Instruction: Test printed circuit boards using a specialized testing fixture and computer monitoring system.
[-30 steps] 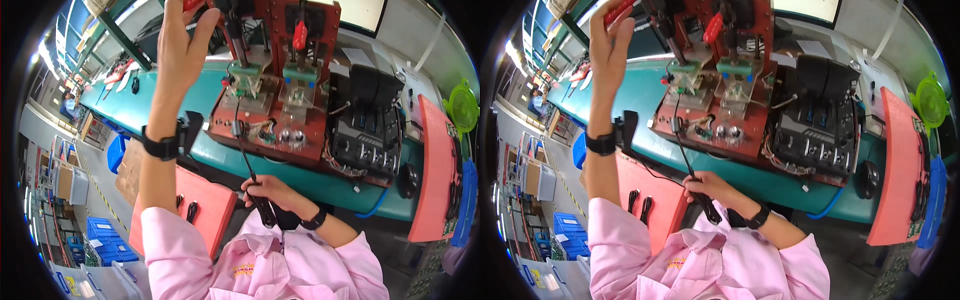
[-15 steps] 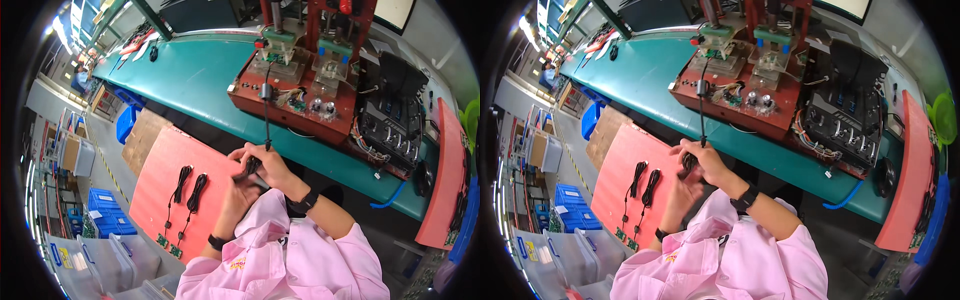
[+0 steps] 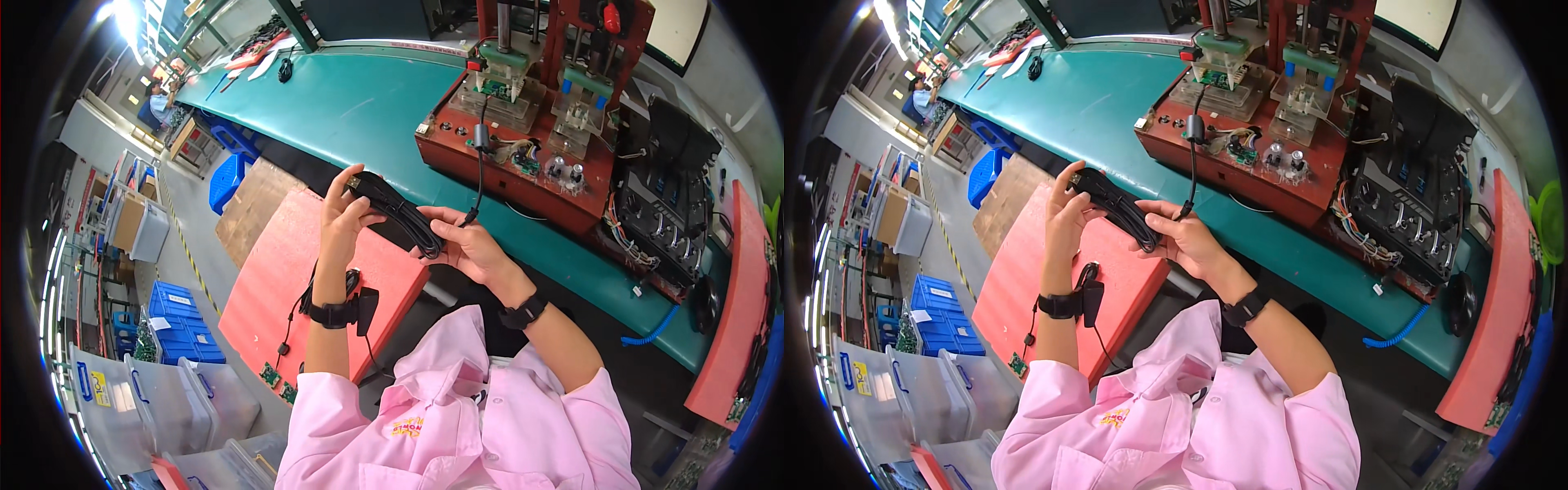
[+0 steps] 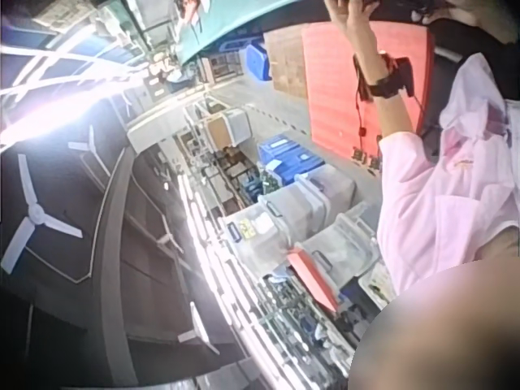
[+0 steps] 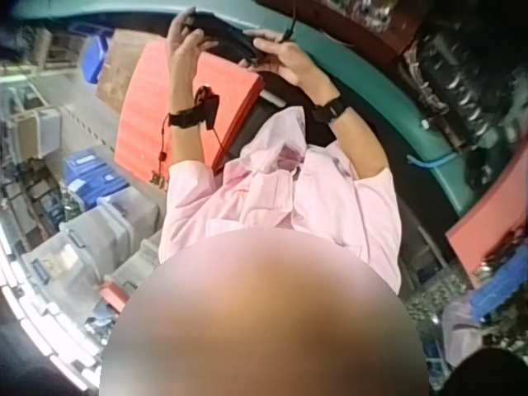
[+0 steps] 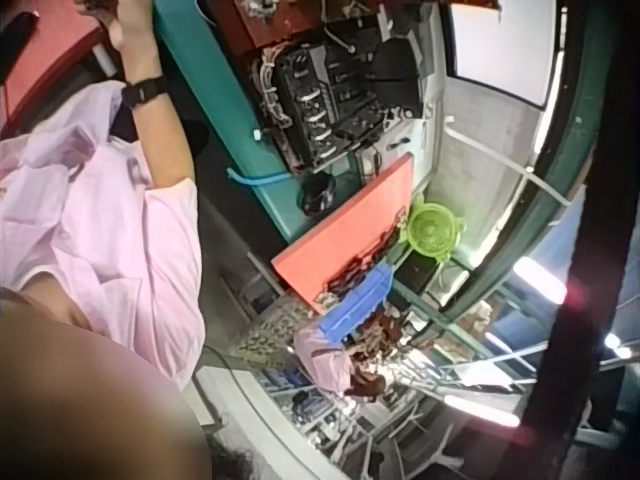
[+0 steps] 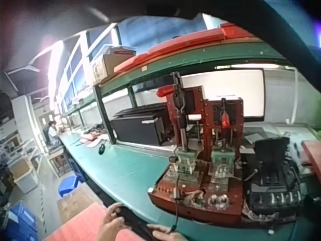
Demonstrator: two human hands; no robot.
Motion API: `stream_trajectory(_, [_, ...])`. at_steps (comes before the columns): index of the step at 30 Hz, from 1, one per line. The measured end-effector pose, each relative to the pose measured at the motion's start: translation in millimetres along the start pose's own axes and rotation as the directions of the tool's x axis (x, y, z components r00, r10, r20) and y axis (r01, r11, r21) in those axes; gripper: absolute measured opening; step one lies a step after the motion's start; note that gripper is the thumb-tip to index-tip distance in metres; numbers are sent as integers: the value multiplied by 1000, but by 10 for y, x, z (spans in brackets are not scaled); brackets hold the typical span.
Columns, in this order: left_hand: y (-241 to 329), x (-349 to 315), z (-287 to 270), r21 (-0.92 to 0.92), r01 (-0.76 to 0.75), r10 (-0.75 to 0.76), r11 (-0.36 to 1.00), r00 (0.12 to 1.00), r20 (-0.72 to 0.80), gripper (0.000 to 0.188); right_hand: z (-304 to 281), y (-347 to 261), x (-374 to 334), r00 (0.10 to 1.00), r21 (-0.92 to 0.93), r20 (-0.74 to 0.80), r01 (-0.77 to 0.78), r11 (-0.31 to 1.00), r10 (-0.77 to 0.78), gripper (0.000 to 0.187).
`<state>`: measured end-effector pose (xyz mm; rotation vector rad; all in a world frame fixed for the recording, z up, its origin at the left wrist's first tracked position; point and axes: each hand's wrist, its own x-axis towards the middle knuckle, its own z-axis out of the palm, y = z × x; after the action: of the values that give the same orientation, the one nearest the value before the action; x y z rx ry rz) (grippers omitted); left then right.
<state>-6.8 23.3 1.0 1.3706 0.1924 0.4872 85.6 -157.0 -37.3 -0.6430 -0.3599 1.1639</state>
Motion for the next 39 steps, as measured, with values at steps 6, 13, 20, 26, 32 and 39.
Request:
stream_trajectory(6, [47, 50, -65, 777, -274, 351, 566, 934, 73, 38, -46, 62, 30, 996, 0, -87, 16, 1000, -16, 36])
stream_trajectory(13, [31, 234, 59, 664, -207, 118, 718, 977, 177, 32, -43, 137, 119, 996, -11, -66, -55, 998, 54, 38])
stream_trajectory(20, [-3, 250, 145, 763, -133, -4, 632, 985, 174, 23, -2, 47, 60, 997, 0, -53, -65, 998, 64, 37])
stream_trajectory(26, [148, 297, 218, 836, -91, 176, 541, 984, -7, 10, 127, -152, -31, 900, -431, -229, 249, 867, -372, 29])
stream_trajectory(32, [252, 349, 408, 975, -190, 411, 114, 903, 128, 14, 130, -230, 89, 830, -551, -163, 371, 747, -533, 16])
stream_trajectory(39, [75, 409, 641, 966, -258, 428, 3, 874, 232, 15, 21, -193, -46, 774, -848, -171, 200, 491, -610, 14])
